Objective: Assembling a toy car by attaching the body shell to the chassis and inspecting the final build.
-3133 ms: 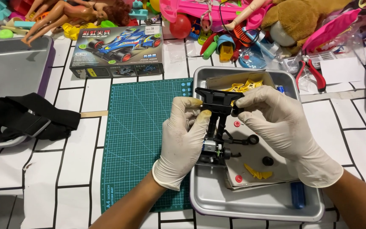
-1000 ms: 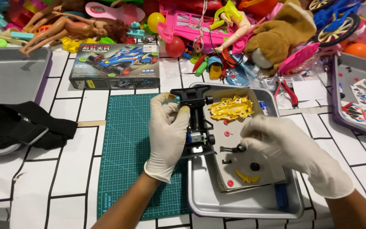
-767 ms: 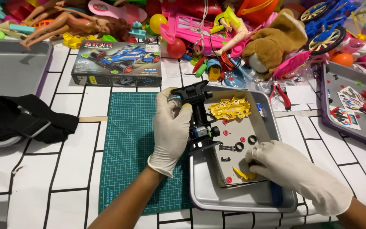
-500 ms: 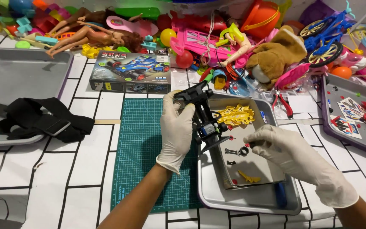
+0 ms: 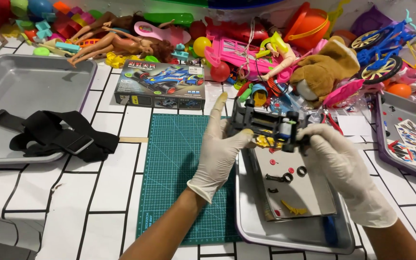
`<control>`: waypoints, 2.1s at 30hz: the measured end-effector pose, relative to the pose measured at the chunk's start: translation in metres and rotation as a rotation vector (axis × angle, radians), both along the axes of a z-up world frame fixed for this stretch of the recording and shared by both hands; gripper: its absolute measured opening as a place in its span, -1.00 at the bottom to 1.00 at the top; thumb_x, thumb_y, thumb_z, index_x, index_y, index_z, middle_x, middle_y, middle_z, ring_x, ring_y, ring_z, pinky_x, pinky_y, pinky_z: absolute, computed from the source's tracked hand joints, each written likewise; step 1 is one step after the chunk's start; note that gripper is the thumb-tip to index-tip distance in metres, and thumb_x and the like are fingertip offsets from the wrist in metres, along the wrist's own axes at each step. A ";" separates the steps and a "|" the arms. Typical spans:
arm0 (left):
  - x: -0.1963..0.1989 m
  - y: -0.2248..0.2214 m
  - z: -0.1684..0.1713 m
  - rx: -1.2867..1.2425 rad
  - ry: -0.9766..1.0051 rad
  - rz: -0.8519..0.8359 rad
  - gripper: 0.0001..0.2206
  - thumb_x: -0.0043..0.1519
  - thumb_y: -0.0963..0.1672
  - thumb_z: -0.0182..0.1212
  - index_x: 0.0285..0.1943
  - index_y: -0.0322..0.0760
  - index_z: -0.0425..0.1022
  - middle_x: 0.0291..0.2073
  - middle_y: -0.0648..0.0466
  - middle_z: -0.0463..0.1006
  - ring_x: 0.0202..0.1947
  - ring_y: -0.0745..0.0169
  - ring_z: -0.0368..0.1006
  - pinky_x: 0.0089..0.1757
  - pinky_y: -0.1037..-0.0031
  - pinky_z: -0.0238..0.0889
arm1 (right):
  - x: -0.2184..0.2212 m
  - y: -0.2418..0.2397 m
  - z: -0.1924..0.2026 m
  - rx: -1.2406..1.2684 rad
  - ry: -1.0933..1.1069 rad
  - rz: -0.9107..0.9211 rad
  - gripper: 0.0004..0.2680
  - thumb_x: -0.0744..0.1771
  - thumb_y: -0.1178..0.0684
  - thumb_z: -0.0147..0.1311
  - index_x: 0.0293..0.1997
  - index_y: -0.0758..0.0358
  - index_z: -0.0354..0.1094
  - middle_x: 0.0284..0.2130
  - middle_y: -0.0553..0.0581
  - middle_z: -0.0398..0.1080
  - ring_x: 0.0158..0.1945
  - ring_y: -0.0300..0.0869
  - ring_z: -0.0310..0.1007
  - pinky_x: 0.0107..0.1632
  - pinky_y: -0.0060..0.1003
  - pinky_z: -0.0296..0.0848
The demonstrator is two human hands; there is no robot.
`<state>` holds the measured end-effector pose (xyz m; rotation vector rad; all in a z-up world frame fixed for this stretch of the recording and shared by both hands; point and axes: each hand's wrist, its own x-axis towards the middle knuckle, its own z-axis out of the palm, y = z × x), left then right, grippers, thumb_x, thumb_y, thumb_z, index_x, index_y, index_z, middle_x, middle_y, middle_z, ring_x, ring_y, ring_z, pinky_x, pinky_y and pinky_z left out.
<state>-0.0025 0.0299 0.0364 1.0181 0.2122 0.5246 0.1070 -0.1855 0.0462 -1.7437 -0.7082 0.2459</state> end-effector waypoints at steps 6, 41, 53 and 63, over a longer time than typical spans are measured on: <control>0.003 0.002 -0.015 -0.001 -0.170 -0.171 -0.46 0.23 -0.25 0.16 0.44 -0.27 0.19 -0.19 -0.08 0.47 -0.42 0.28 0.47 -0.24 0.46 0.51 | 0.040 -0.019 0.011 0.007 -0.270 0.114 -0.87 0.45 0.05 -0.11 -0.05 0.23 0.37 -0.13 0.02 0.37 -0.04 -0.25 0.36 0.09 -0.38 0.33; 0.009 -0.012 -0.028 0.394 0.163 -0.109 -0.67 0.23 -0.12 0.14 0.19 -0.20 0.33 0.04 0.10 0.51 0.05 0.32 0.44 0.13 0.51 0.26 | 0.015 0.024 -0.023 -0.151 -0.298 0.216 -0.81 0.25 0.22 0.29 -0.08 0.20 0.49 -0.19 0.02 0.53 -0.24 -0.28 0.45 -0.06 -0.42 0.48; 0.010 -0.020 -0.042 0.531 0.101 -0.035 -0.61 0.31 -0.09 0.05 0.32 -0.27 0.27 0.12 0.03 0.52 0.11 0.23 0.45 0.16 0.43 0.26 | 0.011 0.022 -0.030 -0.124 -0.414 0.137 -0.81 0.25 0.18 0.31 -0.09 0.24 0.49 -0.18 0.07 0.57 -0.13 -0.24 0.55 0.09 -0.37 0.49; 0.011 -0.026 -0.049 0.568 0.044 -0.013 -0.61 0.34 -0.11 0.00 0.33 -0.36 0.25 0.18 -0.07 0.51 0.16 0.13 0.45 0.19 0.37 0.27 | 0.009 0.023 -0.034 -0.099 -0.593 0.172 -0.80 0.27 0.20 0.30 -0.06 0.28 0.44 -0.09 0.14 0.56 -0.01 -0.15 0.59 0.17 -0.32 0.50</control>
